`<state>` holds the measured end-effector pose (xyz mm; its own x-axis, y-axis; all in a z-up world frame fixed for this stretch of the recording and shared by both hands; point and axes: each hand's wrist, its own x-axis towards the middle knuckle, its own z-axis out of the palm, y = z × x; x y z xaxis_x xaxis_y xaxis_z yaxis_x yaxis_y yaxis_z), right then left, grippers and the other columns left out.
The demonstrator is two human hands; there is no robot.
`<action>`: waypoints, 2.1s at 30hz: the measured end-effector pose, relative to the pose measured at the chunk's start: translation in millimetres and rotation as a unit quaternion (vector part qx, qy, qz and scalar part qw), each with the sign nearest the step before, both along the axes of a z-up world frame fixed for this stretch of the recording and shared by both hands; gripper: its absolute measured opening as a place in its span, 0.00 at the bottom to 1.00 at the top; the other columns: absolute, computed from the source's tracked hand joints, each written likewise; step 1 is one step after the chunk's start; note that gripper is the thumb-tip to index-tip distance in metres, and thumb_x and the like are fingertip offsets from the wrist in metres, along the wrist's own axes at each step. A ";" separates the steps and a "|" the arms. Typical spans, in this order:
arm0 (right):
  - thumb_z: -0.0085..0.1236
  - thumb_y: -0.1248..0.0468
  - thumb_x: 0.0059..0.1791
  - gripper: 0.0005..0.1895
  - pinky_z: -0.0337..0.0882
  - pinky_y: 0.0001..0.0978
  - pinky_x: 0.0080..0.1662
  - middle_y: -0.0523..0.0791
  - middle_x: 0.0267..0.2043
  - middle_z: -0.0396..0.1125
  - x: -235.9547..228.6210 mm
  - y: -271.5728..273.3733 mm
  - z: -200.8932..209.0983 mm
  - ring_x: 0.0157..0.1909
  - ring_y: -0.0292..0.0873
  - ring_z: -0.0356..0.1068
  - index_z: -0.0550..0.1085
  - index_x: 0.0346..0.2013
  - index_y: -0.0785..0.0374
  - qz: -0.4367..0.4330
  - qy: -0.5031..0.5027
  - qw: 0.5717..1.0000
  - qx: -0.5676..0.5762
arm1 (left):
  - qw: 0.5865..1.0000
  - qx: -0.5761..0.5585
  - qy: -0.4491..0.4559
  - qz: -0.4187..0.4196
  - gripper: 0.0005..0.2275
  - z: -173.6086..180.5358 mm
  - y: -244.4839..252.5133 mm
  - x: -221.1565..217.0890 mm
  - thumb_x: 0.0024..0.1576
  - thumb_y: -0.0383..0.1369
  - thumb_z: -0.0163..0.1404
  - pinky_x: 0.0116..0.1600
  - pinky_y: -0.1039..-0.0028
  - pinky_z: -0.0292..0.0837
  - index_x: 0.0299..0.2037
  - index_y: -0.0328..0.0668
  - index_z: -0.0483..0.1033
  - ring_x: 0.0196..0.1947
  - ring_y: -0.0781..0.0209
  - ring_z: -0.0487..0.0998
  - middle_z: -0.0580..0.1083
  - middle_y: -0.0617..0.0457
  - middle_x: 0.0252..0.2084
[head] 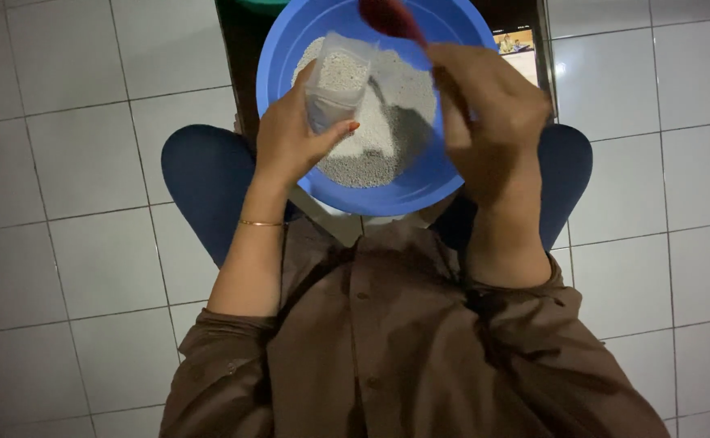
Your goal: Filling small plastic blocks with white granular material using a red scoop.
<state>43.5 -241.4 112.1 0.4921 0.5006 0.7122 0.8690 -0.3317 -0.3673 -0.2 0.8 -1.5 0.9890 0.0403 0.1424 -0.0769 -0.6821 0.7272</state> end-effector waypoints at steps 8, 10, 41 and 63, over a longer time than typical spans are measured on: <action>0.53 0.81 0.59 0.10 0.69 0.38 0.40 0.52 0.38 0.70 27.4 -26.6 -36.8 0.37 0.48 0.70 0.74 0.53 0.71 -0.062 0.060 0.994 -0.061 | 0.999 0.002 0.034 0.010 0.40 4.1 -1.4 1.4 0.57 0.50 0.64 0.50 0.60 0.76 0.73 0.47 0.54 0.59 0.43 0.77 0.75 0.45 0.63; 0.55 0.84 0.56 0.13 0.73 0.39 0.45 0.59 0.48 0.74 36.5 -26.8 -51.8 0.46 0.55 0.76 0.75 0.54 0.75 -0.050 0.122 0.990 -0.058 | 0.999 0.027 0.035 0.021 0.40 -1.4 -1.0 2.9 0.57 0.52 0.64 0.48 0.59 0.76 0.73 0.47 0.54 0.55 0.41 0.78 0.76 0.43 0.61; 0.51 0.76 0.60 0.07 0.78 0.30 0.46 0.54 0.37 0.71 53.7 -53.8 -52.7 0.37 0.43 0.74 0.74 0.51 0.74 0.056 0.370 0.925 0.066 | 1.000 0.012 0.019 0.017 0.39 -0.8 -1.5 0.7 0.57 0.51 0.64 0.37 0.64 0.75 0.73 0.49 0.56 0.27 0.57 0.79 0.78 0.49 0.59; 0.51 0.83 0.57 0.10 0.71 0.42 0.44 0.55 0.42 0.72 0.3 -10.5 0.3 0.41 0.54 0.71 0.75 0.49 0.75 -0.022 0.009 1.000 -0.009 | 1.000 0.017 0.008 0.012 0.39 -1.4 -2.9 2.4 0.56 0.48 0.65 0.45 0.57 0.76 0.73 0.50 0.56 0.55 0.41 0.79 0.77 0.47 0.61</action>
<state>43.8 -252.0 112.4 0.5271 0.4898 0.6945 0.8463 -0.3765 -0.3768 2.2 -2.1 -2.9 0.9900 0.0587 0.1279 -0.0490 -0.7086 0.7040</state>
